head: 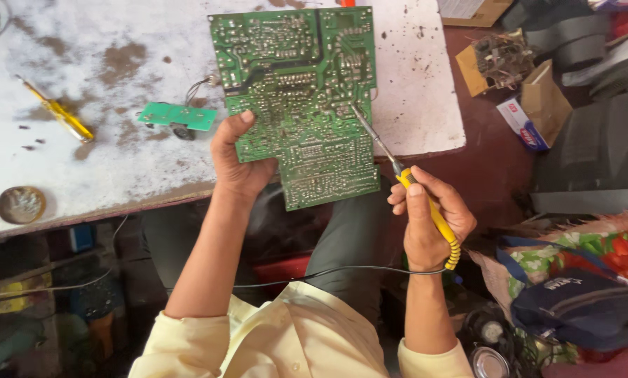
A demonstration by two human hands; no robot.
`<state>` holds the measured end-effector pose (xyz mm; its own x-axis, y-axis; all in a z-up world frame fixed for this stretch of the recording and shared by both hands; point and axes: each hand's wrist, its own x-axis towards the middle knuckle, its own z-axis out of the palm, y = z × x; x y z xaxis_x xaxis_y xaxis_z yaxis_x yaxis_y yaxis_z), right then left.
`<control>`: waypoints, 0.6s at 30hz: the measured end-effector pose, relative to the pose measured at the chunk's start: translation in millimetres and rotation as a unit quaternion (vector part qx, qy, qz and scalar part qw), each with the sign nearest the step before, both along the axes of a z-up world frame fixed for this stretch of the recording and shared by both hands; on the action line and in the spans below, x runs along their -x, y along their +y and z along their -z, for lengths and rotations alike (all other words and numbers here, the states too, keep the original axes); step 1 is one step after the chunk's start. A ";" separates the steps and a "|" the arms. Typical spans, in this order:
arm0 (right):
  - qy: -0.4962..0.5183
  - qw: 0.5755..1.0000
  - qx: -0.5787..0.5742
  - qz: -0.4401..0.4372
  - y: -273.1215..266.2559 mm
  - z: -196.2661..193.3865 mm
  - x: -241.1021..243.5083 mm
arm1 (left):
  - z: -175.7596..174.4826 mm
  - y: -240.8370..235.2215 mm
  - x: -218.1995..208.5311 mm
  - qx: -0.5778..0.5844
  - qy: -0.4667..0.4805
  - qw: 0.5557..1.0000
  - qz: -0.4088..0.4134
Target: The person uses a soldering iron to work on the solder joints of a large green circuit board, then switches to a smaller green circuit board and continues soldering. The person holds the boards by hand while applying the soldering iron to various points on the back of the boards.
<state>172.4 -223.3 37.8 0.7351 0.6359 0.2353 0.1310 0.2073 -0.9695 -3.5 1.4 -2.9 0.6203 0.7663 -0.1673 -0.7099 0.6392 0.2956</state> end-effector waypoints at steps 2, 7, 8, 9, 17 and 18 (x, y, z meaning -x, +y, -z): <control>0.057 0.997 -0.045 -0.004 -6.4 9.0 -8.4 | 0.0 -0.2 -0.9 0.004 0.009 1.000 -0.003; 0.356 0.914 -0.194 0.004 -25.0 50.3 -51.4 | 2.5 0.7 0.3 -0.022 -0.012 1.000 -0.001; 0.388 0.896 -0.213 -0.015 -26.0 61.4 -59.0 | 2.3 0.4 0.3 -0.026 -0.010 1.000 -0.007; 0.419 0.877 -0.232 -0.035 -26.7 71.9 -65.7 | 1.7 0.1 0.7 -0.031 -0.008 0.999 -0.013; 0.437 0.863 -0.254 0.002 -44.4 95.0 -78.0 | -0.7 -1.3 0.0 -0.049 -0.017 0.998 -0.020; 0.434 0.862 -0.260 -0.001 -46.2 90.1 -79.7 | -0.3 -0.8 -0.3 -0.050 -0.020 0.998 -0.019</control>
<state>252.2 -269.5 -52.2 0.7767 0.6116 -0.1504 -0.5987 0.6428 -0.4778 -3.2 0.7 -2.5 0.5952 0.8010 -0.0648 -0.7458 0.5806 0.3267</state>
